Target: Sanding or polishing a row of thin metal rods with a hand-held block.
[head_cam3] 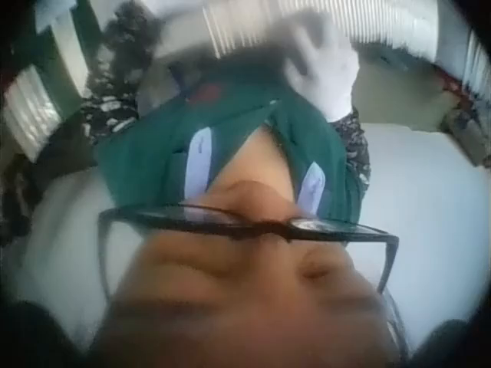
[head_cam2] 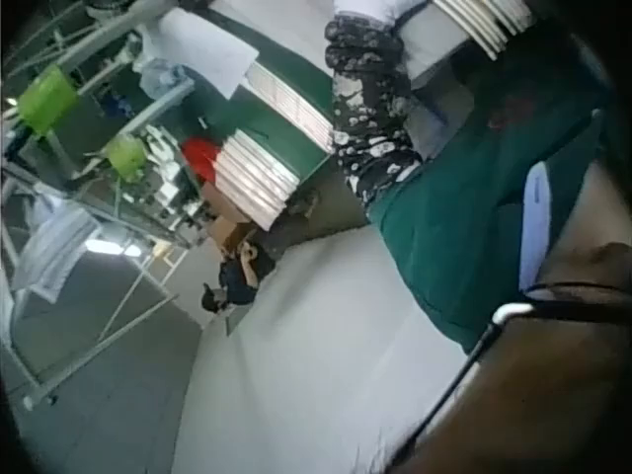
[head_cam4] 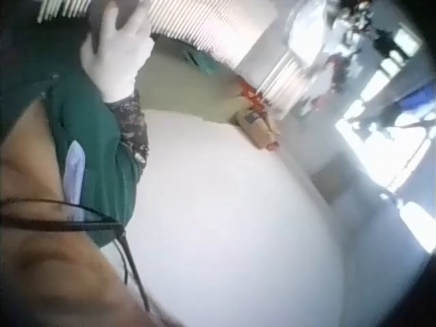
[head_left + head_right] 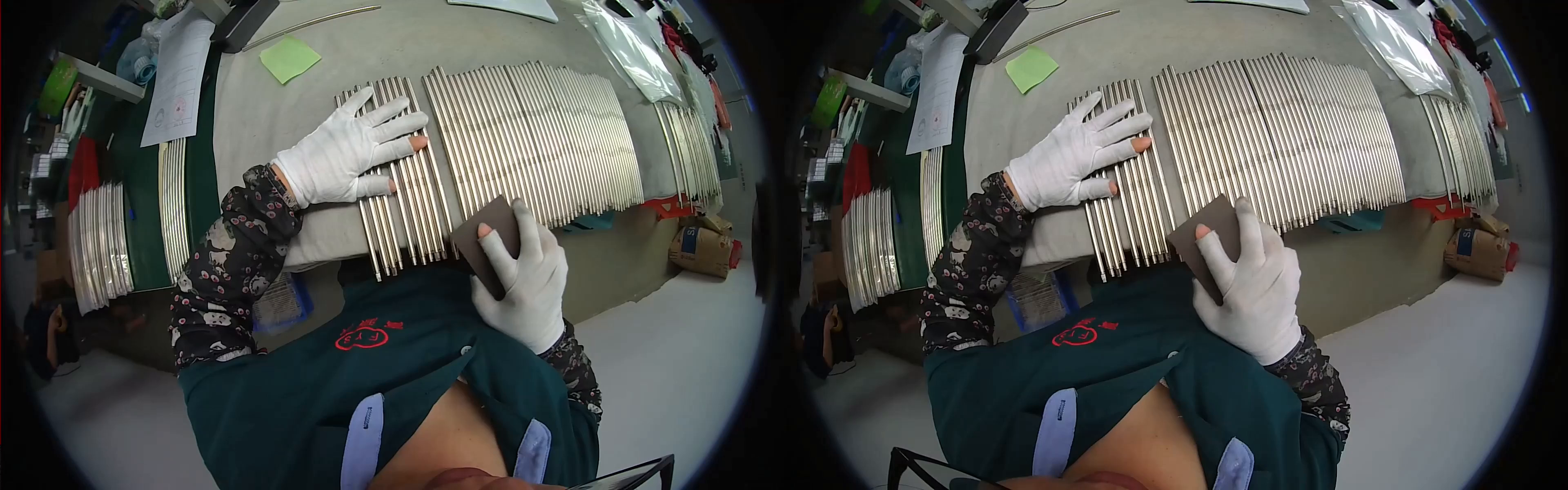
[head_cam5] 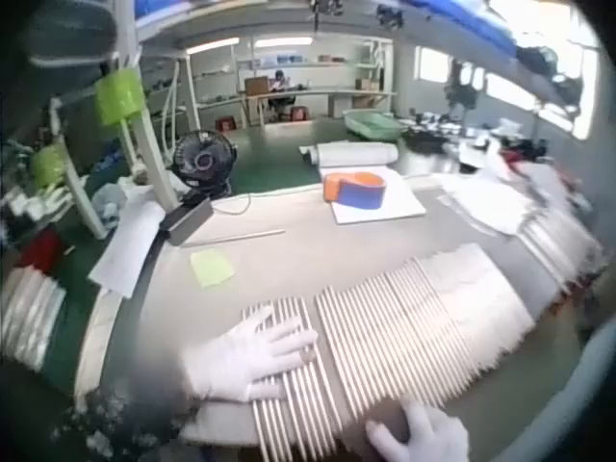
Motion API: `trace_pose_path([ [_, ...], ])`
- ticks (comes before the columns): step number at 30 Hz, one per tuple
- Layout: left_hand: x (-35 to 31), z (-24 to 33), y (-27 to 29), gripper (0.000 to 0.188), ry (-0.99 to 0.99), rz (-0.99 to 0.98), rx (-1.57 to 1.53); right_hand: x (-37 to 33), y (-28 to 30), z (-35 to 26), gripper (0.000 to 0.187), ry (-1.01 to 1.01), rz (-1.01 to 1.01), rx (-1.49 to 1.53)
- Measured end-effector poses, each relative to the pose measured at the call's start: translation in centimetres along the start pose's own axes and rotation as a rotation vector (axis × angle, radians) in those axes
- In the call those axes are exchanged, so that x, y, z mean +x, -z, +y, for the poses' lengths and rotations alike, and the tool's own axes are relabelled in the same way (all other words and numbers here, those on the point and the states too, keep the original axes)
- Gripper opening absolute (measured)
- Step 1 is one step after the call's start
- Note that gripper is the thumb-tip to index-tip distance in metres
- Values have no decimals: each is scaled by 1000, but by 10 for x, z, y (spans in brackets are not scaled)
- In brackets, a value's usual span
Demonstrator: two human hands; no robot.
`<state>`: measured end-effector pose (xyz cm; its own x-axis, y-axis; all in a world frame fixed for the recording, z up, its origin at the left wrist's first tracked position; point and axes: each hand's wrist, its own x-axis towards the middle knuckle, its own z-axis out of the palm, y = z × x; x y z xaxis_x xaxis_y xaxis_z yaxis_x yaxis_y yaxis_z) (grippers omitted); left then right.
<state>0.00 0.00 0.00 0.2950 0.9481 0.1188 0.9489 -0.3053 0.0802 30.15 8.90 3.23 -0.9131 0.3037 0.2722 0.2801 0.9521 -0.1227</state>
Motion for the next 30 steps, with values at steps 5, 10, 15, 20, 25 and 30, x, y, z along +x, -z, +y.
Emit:
trace_pose_path([
  [5, -12, -2, 1, 67, 19, -34, -14, 0, 5, 1, 68, -20, 56, 45],
  [10, -16, -3, -1, 66, 20, -5, -53, 7, 1, -8, 65, 32, 51, 84],
  [15, -17, -1, 0, 65, 22, 2, -55, 19, -4, -20, 61, 33, -23, 42],
  [20, -16, -3, 0, 64, 16, 6, -88, 57, -17, -24, 67, -67, -78, 33],
  [25, -17, -2, 1, 64, 23, -24, -70, 23, 2, -17, 56, 126, -93, 29],
  [30, -15, -1, 1, 65, 25, -35, -72, 42, -6, -8, 59, 16, 46, 30],
])
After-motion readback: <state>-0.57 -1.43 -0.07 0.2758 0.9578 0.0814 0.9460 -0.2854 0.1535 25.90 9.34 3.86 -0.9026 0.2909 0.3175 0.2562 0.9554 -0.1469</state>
